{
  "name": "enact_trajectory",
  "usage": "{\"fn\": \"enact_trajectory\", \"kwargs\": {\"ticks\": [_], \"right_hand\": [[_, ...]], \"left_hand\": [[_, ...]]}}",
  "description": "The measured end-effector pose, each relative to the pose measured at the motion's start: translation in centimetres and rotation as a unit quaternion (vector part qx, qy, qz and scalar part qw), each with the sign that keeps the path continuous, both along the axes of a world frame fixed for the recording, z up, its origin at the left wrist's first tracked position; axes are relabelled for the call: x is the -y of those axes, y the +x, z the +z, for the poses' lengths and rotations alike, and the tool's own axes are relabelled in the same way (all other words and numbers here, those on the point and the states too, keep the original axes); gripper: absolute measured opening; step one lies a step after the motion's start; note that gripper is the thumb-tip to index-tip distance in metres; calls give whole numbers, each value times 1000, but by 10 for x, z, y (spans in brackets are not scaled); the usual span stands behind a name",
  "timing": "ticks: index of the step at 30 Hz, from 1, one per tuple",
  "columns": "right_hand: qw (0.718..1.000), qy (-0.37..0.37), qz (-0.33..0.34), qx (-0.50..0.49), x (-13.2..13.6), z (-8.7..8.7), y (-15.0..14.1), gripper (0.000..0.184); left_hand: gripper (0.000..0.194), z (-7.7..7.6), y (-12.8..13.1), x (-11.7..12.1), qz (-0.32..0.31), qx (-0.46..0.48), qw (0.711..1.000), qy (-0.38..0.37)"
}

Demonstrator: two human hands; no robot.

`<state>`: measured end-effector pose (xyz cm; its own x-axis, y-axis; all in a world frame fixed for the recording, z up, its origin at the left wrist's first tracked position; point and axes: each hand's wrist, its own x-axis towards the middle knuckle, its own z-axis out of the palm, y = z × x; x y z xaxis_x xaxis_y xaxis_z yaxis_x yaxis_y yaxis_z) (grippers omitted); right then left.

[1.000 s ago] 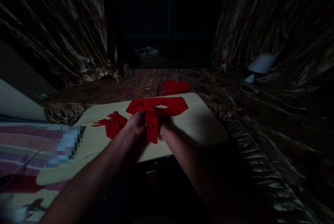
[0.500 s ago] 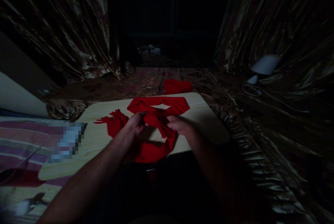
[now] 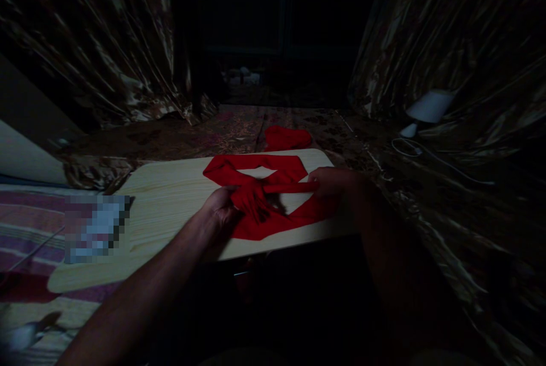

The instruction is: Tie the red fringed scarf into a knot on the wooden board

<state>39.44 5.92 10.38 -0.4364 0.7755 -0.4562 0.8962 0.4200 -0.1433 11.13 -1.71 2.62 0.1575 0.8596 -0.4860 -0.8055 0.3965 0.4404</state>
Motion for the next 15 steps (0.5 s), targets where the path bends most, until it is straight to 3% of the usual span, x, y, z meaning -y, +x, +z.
{"fn": "enact_trajectory", "kwargs": {"ticks": [2, 5, 8, 11, 13, 15], "right_hand": [[986, 128, -59, 89, 0, 9, 2, 28], [943, 276, -126, 134, 2, 13, 4, 27], [904, 388, -148, 101, 5, 10, 9, 27], [842, 512, -164, 30, 6, 6, 15, 34], [820, 543, -178, 5, 6, 4, 22, 37], [837, 513, -190, 14, 3, 2, 29, 34]], "left_hand": [[38, 0, 1, 0, 4, -28, 1000, -8], [36, -3, 2, 3, 14, -76, 997, -5], [35, -10, 2, 7, 18, -97, 995, 5], [39, -17, 1, 9, 37, -96, 994, 41], [40, -22, -2, 9, 41, -94, 994, 46], [34, -26, -5, 8, 26, -84, 996, 25]]}}
